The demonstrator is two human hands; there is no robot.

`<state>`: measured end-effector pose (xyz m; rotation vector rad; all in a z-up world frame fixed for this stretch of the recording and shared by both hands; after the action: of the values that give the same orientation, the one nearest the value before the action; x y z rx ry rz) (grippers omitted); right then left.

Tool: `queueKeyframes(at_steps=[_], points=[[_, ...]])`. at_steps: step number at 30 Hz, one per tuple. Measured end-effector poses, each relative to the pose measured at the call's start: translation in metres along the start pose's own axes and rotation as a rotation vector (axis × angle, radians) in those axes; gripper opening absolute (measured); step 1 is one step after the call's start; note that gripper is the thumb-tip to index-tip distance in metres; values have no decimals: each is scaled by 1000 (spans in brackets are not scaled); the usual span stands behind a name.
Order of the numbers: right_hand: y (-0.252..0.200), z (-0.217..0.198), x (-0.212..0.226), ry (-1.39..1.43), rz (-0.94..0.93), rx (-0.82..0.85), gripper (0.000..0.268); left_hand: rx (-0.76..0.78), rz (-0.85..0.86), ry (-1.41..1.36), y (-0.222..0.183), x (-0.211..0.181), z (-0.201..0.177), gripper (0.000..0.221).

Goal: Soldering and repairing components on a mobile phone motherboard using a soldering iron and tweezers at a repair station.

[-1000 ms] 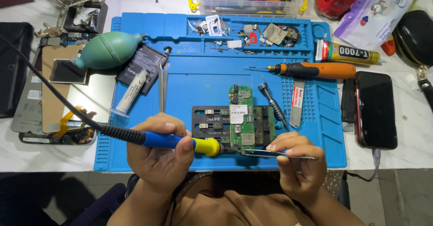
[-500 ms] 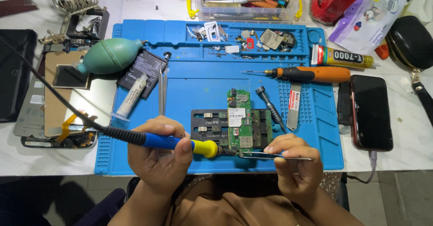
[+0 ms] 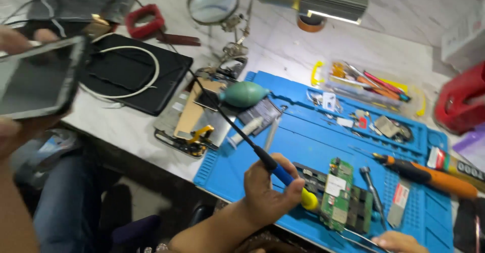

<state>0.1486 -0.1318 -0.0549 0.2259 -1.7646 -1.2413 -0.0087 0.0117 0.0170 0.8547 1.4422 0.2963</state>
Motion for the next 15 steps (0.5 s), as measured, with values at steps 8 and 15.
queueKeyframes(at_steps=[8, 15], points=[[22, -14, 1, -531, 229, 96, 16, -57, 44, -163, 2, 0, -6, 17], [39, -21, 47, -884, 223, 8, 9, -108, -38, -296, -6, 9, 3, 17]])
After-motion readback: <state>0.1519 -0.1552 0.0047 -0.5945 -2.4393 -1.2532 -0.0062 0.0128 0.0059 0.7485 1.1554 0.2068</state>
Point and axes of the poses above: each hand's wrist, its own y-axis towards the middle knuckle, its own z-axis out of the palm, x = y × z, the point moved 1 cm from there along y, towards the middle knuckle, and after that the axes turned 10 degrees about y, right-handed, at the moved point
